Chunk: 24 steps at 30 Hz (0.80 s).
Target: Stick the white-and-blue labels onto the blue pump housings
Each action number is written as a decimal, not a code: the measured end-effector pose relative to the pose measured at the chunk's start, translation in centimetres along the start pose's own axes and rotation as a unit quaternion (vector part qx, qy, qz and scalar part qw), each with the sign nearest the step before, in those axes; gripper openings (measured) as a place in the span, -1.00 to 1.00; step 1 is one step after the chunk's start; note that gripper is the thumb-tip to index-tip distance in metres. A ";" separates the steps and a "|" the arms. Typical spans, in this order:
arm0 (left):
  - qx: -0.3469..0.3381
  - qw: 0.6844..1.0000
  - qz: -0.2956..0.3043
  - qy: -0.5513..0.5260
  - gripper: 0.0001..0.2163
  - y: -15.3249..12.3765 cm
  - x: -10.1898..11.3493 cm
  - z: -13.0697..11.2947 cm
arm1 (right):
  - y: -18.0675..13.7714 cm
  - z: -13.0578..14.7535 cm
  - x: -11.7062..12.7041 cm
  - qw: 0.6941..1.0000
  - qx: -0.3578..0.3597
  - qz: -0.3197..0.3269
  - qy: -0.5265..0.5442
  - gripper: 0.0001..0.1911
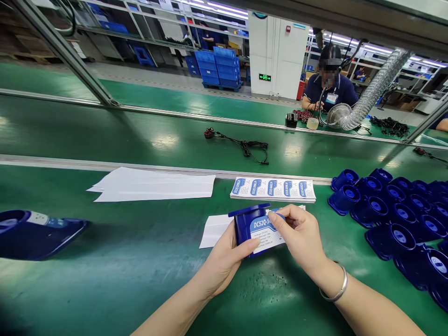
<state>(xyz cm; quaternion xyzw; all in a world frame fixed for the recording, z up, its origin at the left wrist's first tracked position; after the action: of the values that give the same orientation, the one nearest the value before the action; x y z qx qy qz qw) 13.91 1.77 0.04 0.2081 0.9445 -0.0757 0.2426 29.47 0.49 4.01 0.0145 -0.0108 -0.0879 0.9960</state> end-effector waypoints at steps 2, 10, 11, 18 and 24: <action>0.002 1.000 -0.010 -0.009 -0.32 0.0 0.0 0.1 | -0.1 0.0 0.0 1.000 0.004 0.000 -0.008 -0.70; 0.010 0.995 -0.061 -0.084 -0.43 -0.2 -0.5 0.3 | -0.4 0.2 -0.6 0.999 0.030 0.016 -0.031 -0.73; 0.012 0.994 -0.066 -0.088 -0.45 -0.2 -0.4 0.4 | -0.4 0.1 -0.7 0.999 0.033 0.020 -0.035 -0.73; 0.041 0.993 -0.041 -0.104 -0.37 -0.5 -0.2 0.5 | -0.1 0.0 -0.5 0.999 0.017 0.015 -0.028 -0.71; 0.053 0.993 -0.009 -0.105 -0.33 -0.4 -0.4 0.3 | 0.2 0.2 -0.3 1.000 0.017 0.013 -0.022 -0.69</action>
<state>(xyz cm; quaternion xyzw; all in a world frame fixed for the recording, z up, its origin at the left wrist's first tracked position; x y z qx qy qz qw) 14.17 1.24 -0.05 0.2028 0.9103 -0.1490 0.3286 29.22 0.77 4.23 0.0288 -0.0346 -0.0750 0.9962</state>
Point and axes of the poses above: each hand's wrist, its own y-axis towards the middle knuckle, its own x-axis out of the back of the hand, z = x × y, the point moved 6 cm from there along y, towards the middle knuckle, and after that the axes turned 4 degrees about -x, right-handed, at the moved point
